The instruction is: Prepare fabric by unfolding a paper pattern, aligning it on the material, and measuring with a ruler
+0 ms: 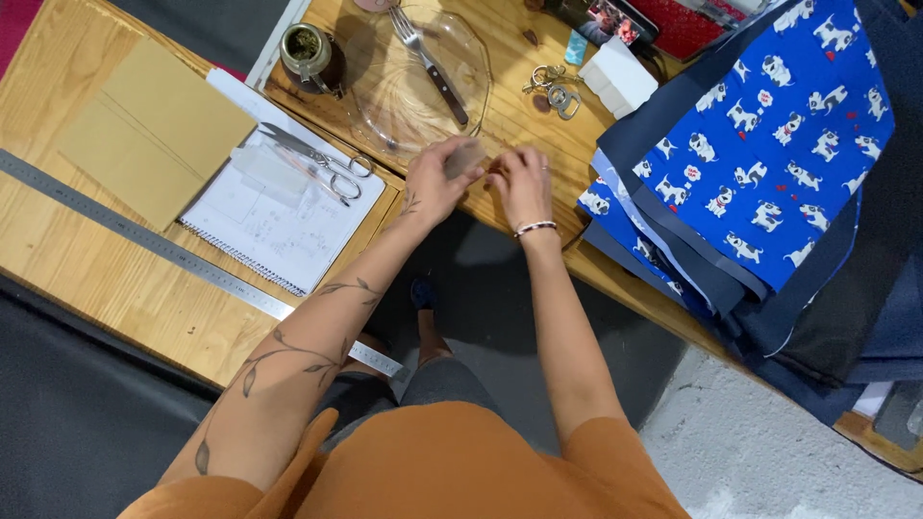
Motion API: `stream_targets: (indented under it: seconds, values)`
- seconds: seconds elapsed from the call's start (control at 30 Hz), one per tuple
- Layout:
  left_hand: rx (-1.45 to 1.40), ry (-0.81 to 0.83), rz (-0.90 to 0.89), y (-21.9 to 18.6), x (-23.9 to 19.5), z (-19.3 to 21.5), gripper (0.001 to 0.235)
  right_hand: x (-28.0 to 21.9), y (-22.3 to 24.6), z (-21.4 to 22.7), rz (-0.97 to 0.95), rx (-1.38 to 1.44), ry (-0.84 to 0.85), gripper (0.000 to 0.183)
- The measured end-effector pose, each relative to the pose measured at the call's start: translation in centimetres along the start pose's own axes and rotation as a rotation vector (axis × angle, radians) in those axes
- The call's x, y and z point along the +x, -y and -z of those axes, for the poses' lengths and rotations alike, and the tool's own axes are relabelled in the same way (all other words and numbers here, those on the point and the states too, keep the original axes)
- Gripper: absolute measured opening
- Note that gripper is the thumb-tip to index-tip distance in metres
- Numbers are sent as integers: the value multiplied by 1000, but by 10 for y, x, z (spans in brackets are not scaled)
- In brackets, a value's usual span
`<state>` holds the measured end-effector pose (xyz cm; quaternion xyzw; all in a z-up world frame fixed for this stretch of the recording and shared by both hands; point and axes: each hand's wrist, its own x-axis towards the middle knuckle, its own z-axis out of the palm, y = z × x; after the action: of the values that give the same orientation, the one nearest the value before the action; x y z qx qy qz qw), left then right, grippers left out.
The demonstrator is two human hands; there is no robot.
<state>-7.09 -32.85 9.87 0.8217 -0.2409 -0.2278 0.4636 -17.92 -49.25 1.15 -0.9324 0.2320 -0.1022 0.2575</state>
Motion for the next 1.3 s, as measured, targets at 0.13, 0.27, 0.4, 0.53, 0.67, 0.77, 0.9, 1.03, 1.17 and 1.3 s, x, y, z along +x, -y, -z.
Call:
stream_targets:
  seconds: [0.13,0.27,0.4,0.53,0.67,0.77,0.9,1.03,1.17,1.3]
  values:
    - [-18,-23,-15,19,-2,-6,47,6,10,-8,53,-224,5,23]
    - [-77,-54,-17,17,-5,-11,47,-4,7,-10,54,-283,18,28]
    - [-141,-61,8,15,1,-24,48,-5,35,31,-99,203,-134,8]
    - [-208,-88,23,22,12,-35,49,1,50,67,-135,285,-258,10]
    - [-212,-104,69,23,13,-41,52,0,17,36,-202,142,-162,22]
    - [-187,-100,71,26,6,-44,48,-3,7,18,-259,-19,-71,31]
    - [-163,-95,13,24,10,-44,51,12,19,9,-290,-159,32,7]
    - [-127,-99,27,35,6,-48,48,9,15,4,-284,-249,57,9]
    - [-190,-109,51,28,6,-50,46,3,51,40,-297,252,-140,8]
    - [-121,-87,-4,37,21,-64,46,1,80,60,-83,868,-280,21]
